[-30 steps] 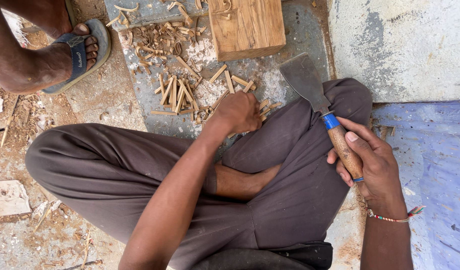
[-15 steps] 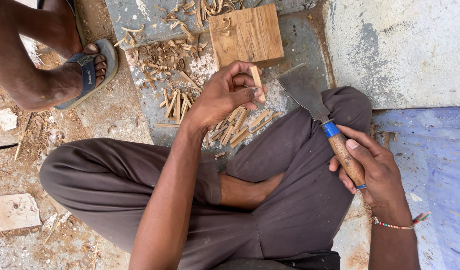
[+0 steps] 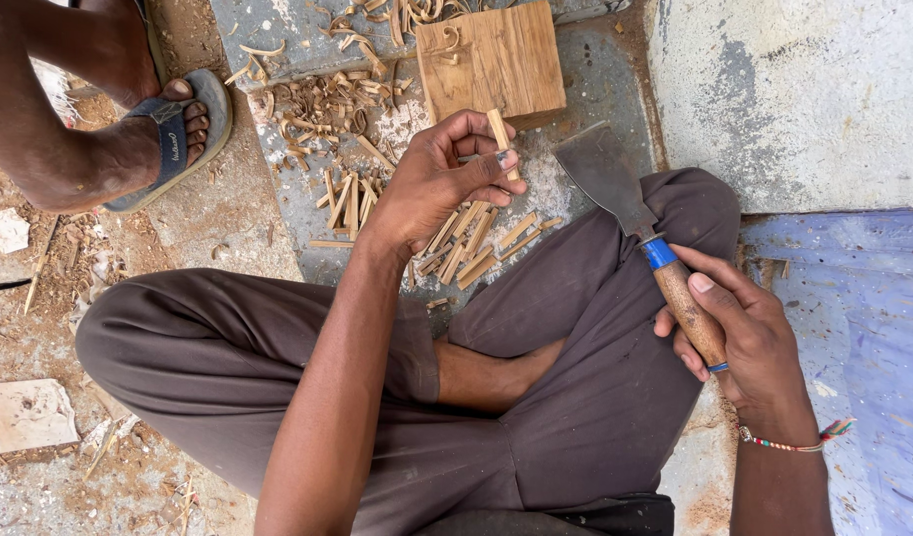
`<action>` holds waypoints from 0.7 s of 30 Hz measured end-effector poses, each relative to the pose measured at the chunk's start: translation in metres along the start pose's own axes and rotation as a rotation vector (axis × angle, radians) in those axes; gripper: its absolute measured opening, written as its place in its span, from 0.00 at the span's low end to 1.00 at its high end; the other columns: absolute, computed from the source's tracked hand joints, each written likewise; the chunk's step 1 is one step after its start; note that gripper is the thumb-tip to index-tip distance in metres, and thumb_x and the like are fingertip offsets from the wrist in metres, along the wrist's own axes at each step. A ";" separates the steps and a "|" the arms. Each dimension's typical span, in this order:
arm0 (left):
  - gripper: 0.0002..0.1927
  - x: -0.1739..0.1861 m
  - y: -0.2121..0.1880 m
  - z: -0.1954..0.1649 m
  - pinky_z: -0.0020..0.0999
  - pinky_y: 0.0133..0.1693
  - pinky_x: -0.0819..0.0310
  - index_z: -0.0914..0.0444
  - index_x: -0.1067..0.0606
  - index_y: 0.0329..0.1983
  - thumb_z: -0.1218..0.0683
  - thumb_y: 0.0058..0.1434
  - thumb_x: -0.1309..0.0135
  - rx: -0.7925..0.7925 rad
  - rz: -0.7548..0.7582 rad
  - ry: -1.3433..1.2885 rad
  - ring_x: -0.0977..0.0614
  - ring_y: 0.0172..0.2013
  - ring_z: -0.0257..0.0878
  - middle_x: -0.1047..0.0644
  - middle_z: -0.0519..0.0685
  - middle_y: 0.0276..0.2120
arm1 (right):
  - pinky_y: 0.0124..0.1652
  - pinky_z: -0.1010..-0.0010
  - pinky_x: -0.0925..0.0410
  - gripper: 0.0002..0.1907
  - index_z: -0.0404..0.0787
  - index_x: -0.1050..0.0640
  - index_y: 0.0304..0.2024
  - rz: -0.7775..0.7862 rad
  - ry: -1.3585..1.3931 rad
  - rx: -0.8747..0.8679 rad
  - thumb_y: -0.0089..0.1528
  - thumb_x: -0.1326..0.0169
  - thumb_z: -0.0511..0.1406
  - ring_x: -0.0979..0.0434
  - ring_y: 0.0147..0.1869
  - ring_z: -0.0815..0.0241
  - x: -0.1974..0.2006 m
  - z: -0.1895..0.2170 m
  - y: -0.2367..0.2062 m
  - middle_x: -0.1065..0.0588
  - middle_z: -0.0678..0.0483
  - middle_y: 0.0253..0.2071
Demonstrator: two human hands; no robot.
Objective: The person shaves small wooden sticks using a hand scraper while sitting on the ground next to a wooden block. They pick up individual sticks, shave layers off them with the scraper, and set them aside on the ground.
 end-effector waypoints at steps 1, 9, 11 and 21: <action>0.15 0.000 0.000 0.000 0.31 0.38 0.12 0.67 0.26 0.54 0.59 0.64 0.40 0.002 -0.002 0.011 0.12 0.37 0.40 0.19 0.52 0.35 | 0.13 0.74 0.42 0.25 0.32 0.28 0.65 0.002 0.001 0.001 0.69 0.54 0.39 0.35 0.13 0.63 0.000 0.000 0.000 0.25 0.39 0.25; 0.16 0.001 -0.002 0.000 0.31 0.39 0.16 0.63 0.22 0.54 0.58 0.63 0.38 -0.023 0.011 0.149 0.13 0.39 0.38 0.18 0.49 0.40 | 0.13 0.74 0.42 0.25 0.32 0.28 0.65 -0.003 -0.002 -0.001 0.69 0.54 0.39 0.35 0.13 0.63 -0.001 -0.001 0.000 0.25 0.39 0.25; 0.15 0.001 -0.002 0.001 0.31 0.40 0.16 0.63 0.21 0.53 0.58 0.62 0.37 -0.033 0.003 0.166 0.13 0.40 0.37 0.17 0.50 0.40 | 0.13 0.74 0.42 0.25 0.32 0.28 0.65 -0.005 -0.001 -0.001 0.69 0.54 0.39 0.35 0.13 0.63 -0.001 -0.001 0.000 0.25 0.39 0.25; 0.17 0.001 -0.003 0.000 0.31 0.41 0.16 0.62 0.19 0.51 0.57 0.59 0.34 -0.025 -0.027 0.172 0.14 0.40 0.34 0.16 0.47 0.40 | 0.13 0.74 0.42 0.25 0.32 0.28 0.65 0.002 -0.006 0.006 0.69 0.55 0.39 0.34 0.13 0.63 0.000 -0.003 0.001 0.25 0.39 0.24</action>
Point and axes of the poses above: each hand's wrist, its own y-axis towards the middle knuckle, its own x-axis out of the back of the hand, z = x × y, the point moved 1 cm from there along y, towards the middle knuckle
